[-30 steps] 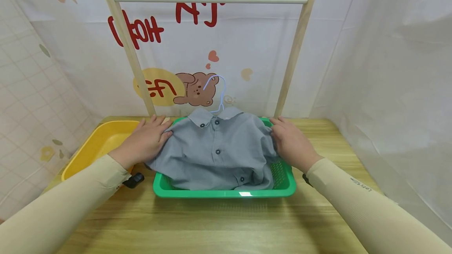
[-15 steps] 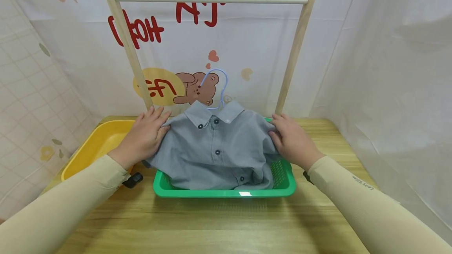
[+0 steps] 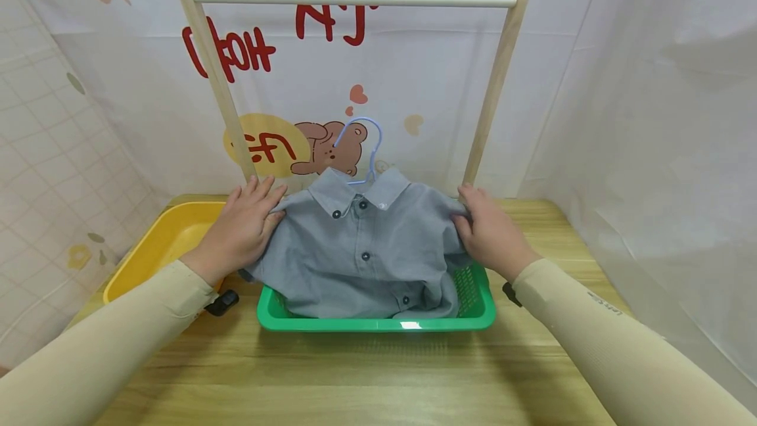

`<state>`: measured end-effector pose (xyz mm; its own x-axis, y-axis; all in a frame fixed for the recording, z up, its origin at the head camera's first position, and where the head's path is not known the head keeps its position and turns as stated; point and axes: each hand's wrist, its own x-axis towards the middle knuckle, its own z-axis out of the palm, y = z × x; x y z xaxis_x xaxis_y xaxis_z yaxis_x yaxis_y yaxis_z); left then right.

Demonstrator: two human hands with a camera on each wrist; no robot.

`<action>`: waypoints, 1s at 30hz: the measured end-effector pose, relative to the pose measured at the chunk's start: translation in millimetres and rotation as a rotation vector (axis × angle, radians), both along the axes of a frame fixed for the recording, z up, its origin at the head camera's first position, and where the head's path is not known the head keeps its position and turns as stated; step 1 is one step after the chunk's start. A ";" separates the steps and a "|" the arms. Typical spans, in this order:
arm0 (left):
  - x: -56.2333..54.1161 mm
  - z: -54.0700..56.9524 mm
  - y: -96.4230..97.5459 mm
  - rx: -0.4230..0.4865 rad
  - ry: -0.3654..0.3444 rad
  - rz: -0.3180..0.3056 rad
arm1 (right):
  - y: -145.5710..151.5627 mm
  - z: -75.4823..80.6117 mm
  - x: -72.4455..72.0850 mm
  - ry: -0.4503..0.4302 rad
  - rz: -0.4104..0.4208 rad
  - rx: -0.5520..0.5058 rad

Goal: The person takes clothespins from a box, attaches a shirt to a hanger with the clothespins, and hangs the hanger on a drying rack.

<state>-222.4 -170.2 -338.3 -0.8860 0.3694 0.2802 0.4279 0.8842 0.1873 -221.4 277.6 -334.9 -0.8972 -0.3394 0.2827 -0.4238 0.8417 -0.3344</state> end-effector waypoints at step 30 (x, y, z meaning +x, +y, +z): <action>-2.2 20.4 0.9 0.040 0.053 -0.003 | -3.8 12.7 2.2 0.142 -0.029 0.013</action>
<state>-224.6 -169.3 -317.9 -0.8686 0.3597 0.3409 0.4408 0.8752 0.1995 -219.1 273.7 -322.2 -0.8580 -0.3184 0.4031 -0.4416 0.8580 -0.2623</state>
